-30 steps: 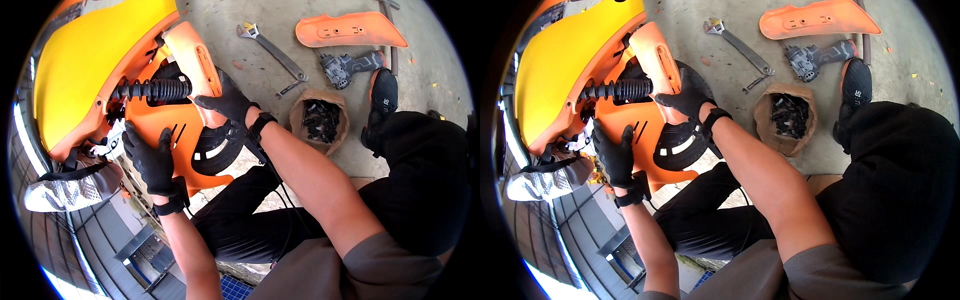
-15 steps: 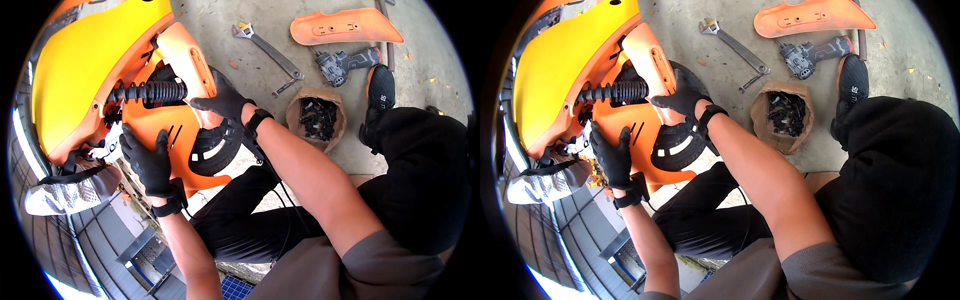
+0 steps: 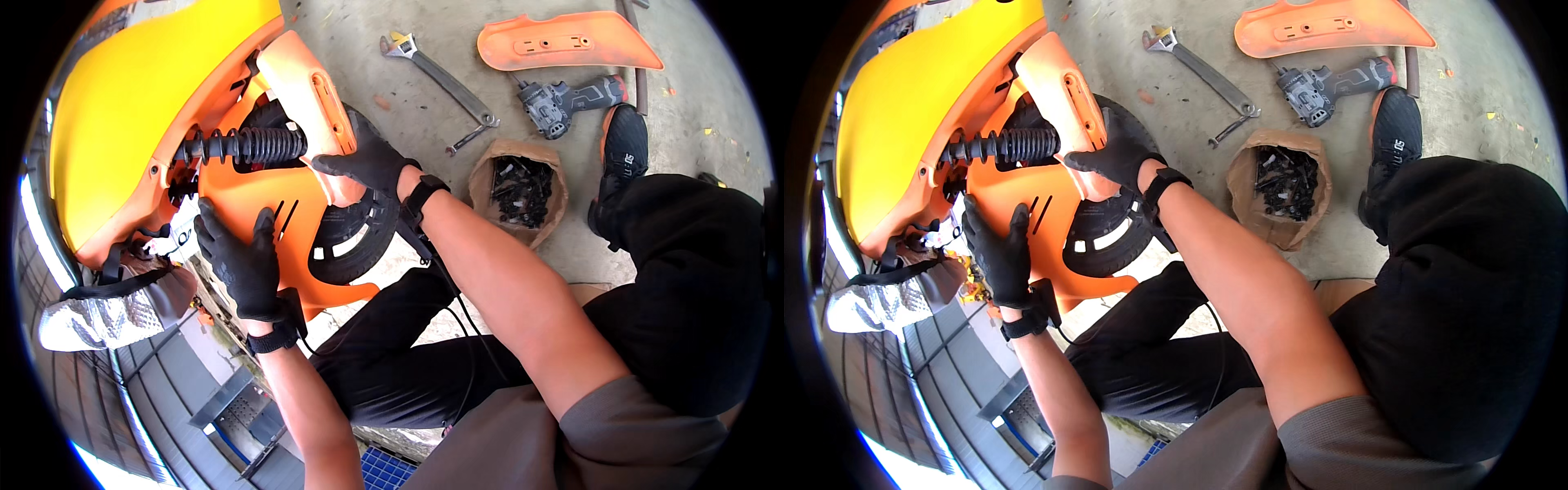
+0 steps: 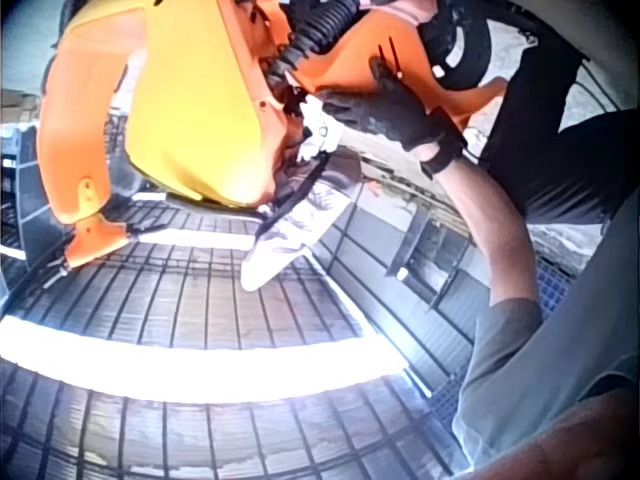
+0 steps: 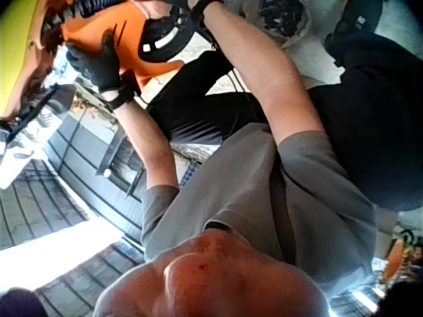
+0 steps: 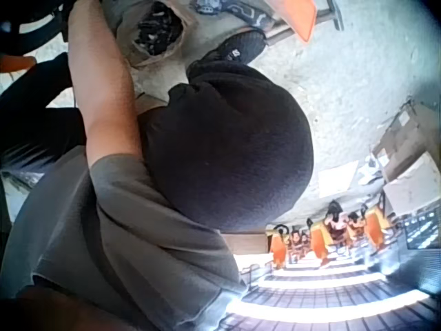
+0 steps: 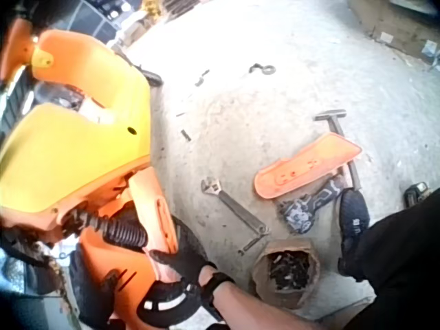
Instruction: The person removes an orange plastic fender component from the front fork of a motorcycle, uses a hammer and a punch-like tool to tap at a metal mounting point, and then fits a replacement orange plastic fender onto the front wheel assembly.
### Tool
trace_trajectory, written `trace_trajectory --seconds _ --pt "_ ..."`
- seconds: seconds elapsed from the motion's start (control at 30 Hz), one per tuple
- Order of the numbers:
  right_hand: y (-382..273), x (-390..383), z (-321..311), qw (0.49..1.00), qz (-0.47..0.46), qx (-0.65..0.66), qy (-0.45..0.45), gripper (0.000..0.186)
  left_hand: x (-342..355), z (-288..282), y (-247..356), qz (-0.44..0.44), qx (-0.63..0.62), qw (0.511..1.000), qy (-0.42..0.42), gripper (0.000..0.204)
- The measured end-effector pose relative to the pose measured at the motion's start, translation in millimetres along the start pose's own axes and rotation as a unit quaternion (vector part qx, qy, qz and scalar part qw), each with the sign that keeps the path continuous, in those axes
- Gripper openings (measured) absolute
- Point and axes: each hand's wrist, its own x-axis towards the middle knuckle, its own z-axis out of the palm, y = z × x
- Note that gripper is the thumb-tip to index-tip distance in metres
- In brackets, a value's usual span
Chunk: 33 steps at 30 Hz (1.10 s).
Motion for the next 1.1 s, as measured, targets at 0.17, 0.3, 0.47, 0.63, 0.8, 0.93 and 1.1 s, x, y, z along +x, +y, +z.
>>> trace_trajectory --seconds 0.17,0.3,0.47,0.63,0.8,0.93,1.1 --pt "-10 -5 -4 1.000 0.009 -0.004 -0.028 0.103 0 -2 4 -0.014 0.001 1.000 -0.004 0.095" --pt "-5 0 -8 0.999 -0.019 -0.012 -0.027 0.101 2 -1 6 -0.012 -0.001 1.000 -0.006 0.095" --pt "-7 -4 -4 0.999 0.000 -0.007 -0.040 0.101 0 -2 2 -0.018 0.010 1.000 -0.009 0.095" --pt "7 4 -1 0.999 -0.033 0.024 -0.007 0.106 1 0 7 -0.018 0.027 0.999 -0.007 0.096" --pt "9 7 -3 0.998 -0.040 0.033 -0.039 0.108 0 2 6 -0.003 0.026 1.000 0.004 0.096" --pt "0 4 -7 0.999 -0.012 -0.040 -0.031 0.110 0 3 6 -0.007 0.035 0.999 0.003 0.095" --pt "-6 1 -10 0.997 0.004 -0.035 -0.072 0.107 -1 3 6 -0.011 0.035 0.999 0.005 0.094"
